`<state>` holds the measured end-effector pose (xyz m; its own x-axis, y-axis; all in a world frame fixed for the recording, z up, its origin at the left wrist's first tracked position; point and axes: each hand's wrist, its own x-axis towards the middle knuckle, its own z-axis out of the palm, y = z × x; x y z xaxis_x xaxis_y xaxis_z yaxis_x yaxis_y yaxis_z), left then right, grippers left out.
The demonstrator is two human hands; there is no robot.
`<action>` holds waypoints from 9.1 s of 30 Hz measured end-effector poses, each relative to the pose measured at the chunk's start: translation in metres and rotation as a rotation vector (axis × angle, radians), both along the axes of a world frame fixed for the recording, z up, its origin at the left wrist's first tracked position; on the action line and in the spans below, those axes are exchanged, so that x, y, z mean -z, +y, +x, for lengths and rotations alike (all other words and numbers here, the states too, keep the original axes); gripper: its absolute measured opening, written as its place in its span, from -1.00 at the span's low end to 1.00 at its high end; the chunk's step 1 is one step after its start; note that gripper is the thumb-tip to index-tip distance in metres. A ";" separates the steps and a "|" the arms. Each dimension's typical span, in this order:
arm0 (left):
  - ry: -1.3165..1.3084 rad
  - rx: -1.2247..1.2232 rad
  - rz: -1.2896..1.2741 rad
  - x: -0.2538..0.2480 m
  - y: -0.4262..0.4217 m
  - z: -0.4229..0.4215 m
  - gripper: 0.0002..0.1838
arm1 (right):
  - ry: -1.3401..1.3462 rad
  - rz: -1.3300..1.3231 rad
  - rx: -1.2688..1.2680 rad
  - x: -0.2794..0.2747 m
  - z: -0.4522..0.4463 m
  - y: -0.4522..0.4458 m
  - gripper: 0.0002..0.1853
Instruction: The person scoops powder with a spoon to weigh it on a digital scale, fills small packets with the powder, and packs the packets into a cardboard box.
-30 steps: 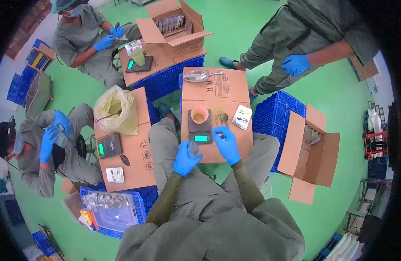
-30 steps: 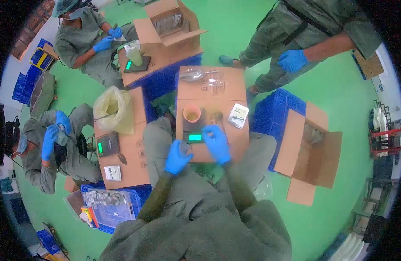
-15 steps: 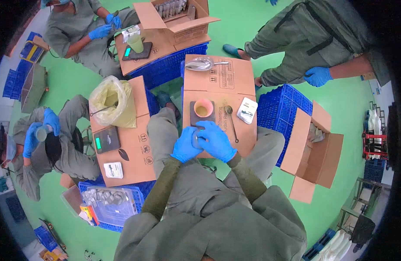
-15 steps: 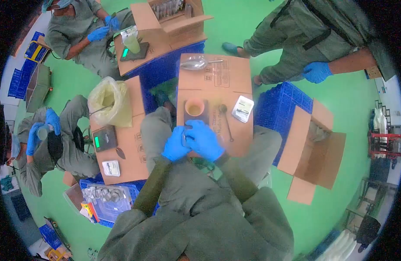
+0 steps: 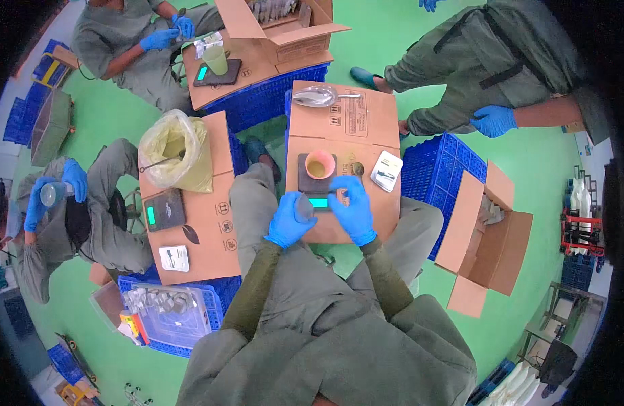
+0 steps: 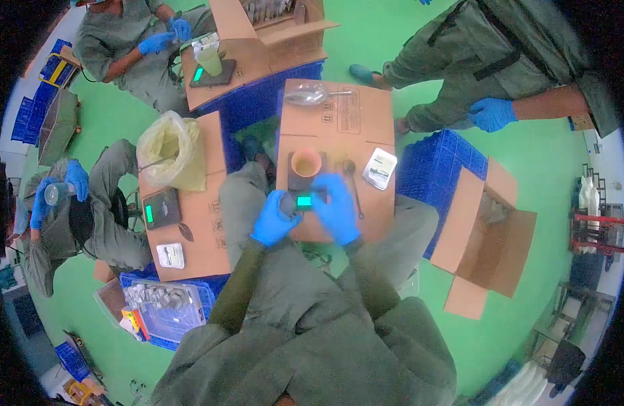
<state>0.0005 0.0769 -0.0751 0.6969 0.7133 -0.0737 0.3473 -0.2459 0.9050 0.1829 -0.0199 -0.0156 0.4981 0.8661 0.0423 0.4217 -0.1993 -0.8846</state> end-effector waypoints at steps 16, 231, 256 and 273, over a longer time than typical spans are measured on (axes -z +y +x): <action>-0.032 -0.143 0.159 0.024 0.054 0.040 -0.25 | -0.151 -0.059 -0.036 0.022 0.050 0.072 -0.24; -0.210 -0.326 -0.017 0.019 -0.014 0.020 -0.36 | -0.280 0.128 0.153 -0.016 -0.065 -0.040 -0.33; -0.207 0.055 -0.220 0.009 -0.079 0.006 -0.38 | -0.518 -0.013 0.204 -0.137 0.055 -0.219 -0.81; 0.077 0.023 -0.420 0.059 -0.095 -0.015 -0.91 | -0.762 -0.704 0.822 0.035 0.314 -0.457 -0.78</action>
